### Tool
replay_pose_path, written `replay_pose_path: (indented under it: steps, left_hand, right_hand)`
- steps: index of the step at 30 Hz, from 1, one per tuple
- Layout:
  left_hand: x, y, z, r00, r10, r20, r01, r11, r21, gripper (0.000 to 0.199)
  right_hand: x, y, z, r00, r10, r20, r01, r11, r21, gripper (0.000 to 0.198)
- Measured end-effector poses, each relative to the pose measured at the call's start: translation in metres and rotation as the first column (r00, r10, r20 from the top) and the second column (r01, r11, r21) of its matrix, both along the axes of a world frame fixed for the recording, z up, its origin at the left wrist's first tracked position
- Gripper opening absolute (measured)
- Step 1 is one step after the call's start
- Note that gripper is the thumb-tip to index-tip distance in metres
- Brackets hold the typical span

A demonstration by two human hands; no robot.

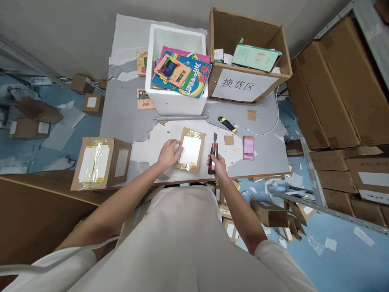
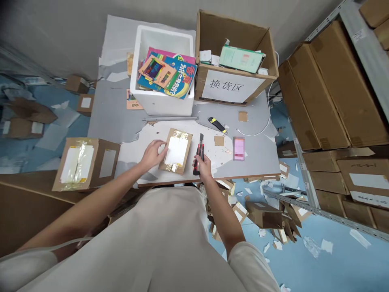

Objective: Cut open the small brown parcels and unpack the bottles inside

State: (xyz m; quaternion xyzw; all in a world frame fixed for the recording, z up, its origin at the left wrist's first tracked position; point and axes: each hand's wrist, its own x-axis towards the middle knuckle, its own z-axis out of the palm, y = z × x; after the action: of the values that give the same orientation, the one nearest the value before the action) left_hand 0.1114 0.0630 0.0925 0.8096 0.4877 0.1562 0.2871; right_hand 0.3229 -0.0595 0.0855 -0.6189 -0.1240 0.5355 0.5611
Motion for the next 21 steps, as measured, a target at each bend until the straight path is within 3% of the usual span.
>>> replay_pose_path:
  steps: [5, 7, 10, 13, 16, 19, 21]
  left_hand:
    - [0.031, 0.076, -0.004, 0.980, -0.199, -0.029, 0.199, 0.980, 0.010, 0.054]
    - [0.038, 0.092, -0.010, 0.964, -0.263, -0.046, 0.259, 0.963, -0.067, 0.051]
    - [0.036, 0.099, -0.014, 0.975, -0.220, -0.041, 0.213, 0.969, -0.126, 0.043]
    - [0.016, 0.094, -0.012, 0.996, -0.071, -0.046, 0.065, 0.991, -0.114, 0.036]
    - [-0.015, 0.072, -0.011, 0.991, 0.123, -0.047, -0.128, 0.987, -0.099, 0.036]
    - [-0.041, 0.031, -0.016, 0.950, 0.313, 0.017, -0.305, 0.937, -0.171, 0.037]
    - [-0.048, 0.001, -0.021, 0.912, 0.407, 0.055, -0.376, 0.882, -0.285, 0.041]
  right_hand:
    - [-0.026, -0.060, 0.007, 0.933, 0.091, -0.348, -0.140, 0.983, -0.119, 0.036]
    - [-0.039, -0.067, 0.007, 0.903, 0.115, -0.414, -0.186, 0.973, -0.135, 0.033]
    - [-0.047, -0.063, 0.007, 0.911, 0.109, -0.397, -0.182, 0.972, -0.151, 0.033]
    - [-0.033, -0.049, 0.006, 0.939, 0.092, -0.330, -0.143, 0.981, -0.134, 0.036]
    - [-0.004, -0.023, 0.004, 0.975, 0.042, -0.218, -0.065, 0.993, -0.102, 0.035]
    - [0.024, 0.019, 0.000, 0.997, 0.022, -0.079, -0.025, 0.999, -0.042, 0.030]
    - [0.036, 0.048, -0.002, 0.999, 0.050, 0.009, -0.050, 0.999, 0.011, 0.028]
